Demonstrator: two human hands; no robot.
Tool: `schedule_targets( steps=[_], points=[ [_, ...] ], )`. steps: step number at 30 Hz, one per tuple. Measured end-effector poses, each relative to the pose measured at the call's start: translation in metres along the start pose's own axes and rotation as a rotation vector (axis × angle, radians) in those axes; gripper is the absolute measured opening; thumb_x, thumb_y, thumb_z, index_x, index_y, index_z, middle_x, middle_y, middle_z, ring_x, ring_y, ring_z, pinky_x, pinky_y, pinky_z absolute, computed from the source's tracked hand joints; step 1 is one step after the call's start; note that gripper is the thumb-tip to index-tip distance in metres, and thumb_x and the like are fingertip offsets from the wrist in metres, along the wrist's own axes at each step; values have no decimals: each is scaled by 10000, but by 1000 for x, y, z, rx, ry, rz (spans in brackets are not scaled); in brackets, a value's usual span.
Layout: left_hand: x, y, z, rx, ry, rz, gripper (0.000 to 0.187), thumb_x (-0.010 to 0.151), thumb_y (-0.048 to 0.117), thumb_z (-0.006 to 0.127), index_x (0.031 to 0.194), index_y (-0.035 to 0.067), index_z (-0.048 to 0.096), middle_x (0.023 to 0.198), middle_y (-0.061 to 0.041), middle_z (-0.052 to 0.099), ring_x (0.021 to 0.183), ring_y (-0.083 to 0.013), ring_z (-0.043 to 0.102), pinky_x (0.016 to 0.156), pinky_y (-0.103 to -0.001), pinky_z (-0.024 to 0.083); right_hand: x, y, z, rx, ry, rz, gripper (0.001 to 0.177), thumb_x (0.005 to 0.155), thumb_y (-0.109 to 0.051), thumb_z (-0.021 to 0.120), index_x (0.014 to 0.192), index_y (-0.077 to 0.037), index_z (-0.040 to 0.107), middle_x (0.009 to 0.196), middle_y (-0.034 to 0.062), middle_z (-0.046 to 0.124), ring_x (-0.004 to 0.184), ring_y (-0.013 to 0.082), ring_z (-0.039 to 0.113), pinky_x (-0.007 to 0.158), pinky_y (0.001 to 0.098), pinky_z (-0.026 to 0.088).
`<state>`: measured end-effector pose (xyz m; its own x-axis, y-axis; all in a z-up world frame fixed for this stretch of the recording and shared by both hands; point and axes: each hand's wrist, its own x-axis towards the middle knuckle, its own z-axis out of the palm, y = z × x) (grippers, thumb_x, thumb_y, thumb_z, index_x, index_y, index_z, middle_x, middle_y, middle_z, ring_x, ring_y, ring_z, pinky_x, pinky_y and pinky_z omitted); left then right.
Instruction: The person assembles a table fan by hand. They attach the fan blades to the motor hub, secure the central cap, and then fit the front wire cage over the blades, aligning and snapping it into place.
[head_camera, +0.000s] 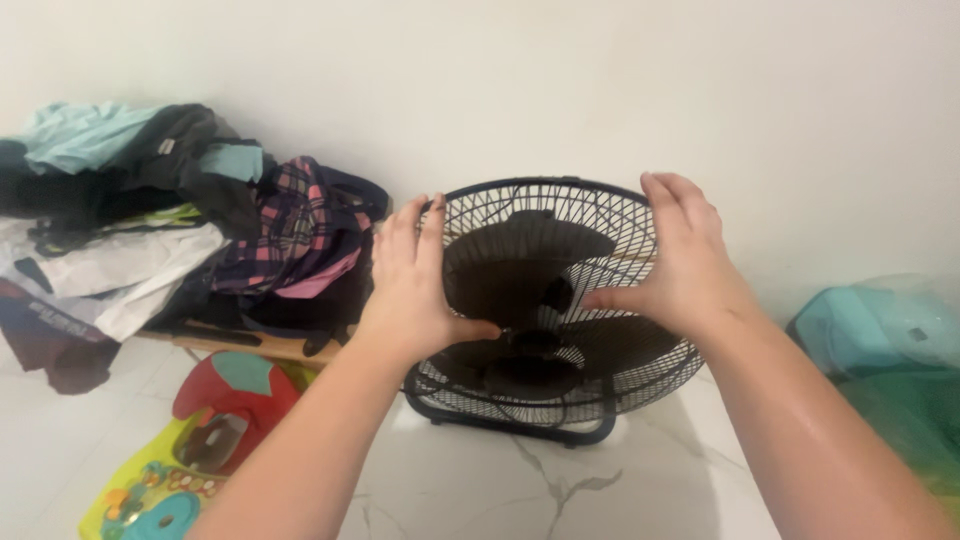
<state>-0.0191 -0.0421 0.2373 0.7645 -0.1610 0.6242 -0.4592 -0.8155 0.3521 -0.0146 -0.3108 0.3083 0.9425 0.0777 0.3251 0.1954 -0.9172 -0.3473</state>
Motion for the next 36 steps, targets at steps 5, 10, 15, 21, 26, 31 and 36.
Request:
schedule_targets(
  steps=[5, 10, 15, 21, 26, 31, 36],
  points=[
    [-6, -8, 3, -46, 23, 42, 1499, 395, 496, 1025, 1538, -19, 202, 1539, -252, 257, 1443, -458, 224, 1165, -630, 165, -2, 1, 3, 1, 31, -25, 1228, 445, -359, 1023, 1459, -41, 409, 1553, 164, 326, 1447, 355, 307, 1157, 446, 330],
    [-50, -77, 56, -533, 407, -314, 1168, 689, 351, 824, 1599, -22, 196, 1616, -245, 250, 1500, -407, 273, 1234, -491, 259, -1, 7, 5, 23, 42, -28, 1207, 450, -343, 1016, 1450, -24, 418, 1479, 193, 457, 1390, 361, 411, 1152, 442, 352],
    [-146, -161, 158, -990, 168, -1485, 770, 1037, 610, 301, 1528, 34, 441, 1546, -182, 501, 1396, -340, 484, 1178, -460, 357, -2, 0, 4, 21, 26, 18, 1229, 437, -343, 1025, 1453, -38, 403, 1471, 181, 459, 1387, 353, 404, 1138, 437, 354],
    [-182, -148, 206, -1550, -136, -1507, 885, 996, 683, 144, 1619, 57, 199, 1681, -162, 274, 1555, -327, 251, 1258, -527, 177, -4, 0, 5, 17, 22, 29, 1267, 423, -340, 1029, 1491, -65, 406, 1469, 161, 455, 1389, 345, 387, 1130, 436, 344],
    [-166, -138, 209, -1555, -108, -1458, 877, 988, 692, 231, 1592, 57, 271, 1659, -162, 346, 1526, -322, 295, 1262, -521, 125, -4, 2, 6, 35, 53, -1, 1233, 395, -318, 1033, 1430, -41, 422, 1464, 166, 469, 1380, 352, 400, 1127, 437, 350],
    [-161, -130, 211, -1632, -88, -1619, 846, 893, 787, 364, 1299, 82, 597, 1235, -40, 636, 1245, -210, 553, 1203, -491, 216, -5, 2, 6, 50, 61, -22, 1219, 402, -319, 1033, 1418, -23, 429, 1424, 183, 497, 1357, 363, 421, 1114, 439, 364],
    [-161, -128, 209, -1600, -75, -1720, 789, 871, 814, 375, 1154, 126, 637, 1048, 8, 650, 1118, -170, 558, 1172, -444, 251, -8, 1, 6, 54, 53, -35, 1199, 413, -316, 1030, 1408, -13, 433, 1414, 187, 499, 1345, 369, 425, 1109, 442, 363]
  ],
)
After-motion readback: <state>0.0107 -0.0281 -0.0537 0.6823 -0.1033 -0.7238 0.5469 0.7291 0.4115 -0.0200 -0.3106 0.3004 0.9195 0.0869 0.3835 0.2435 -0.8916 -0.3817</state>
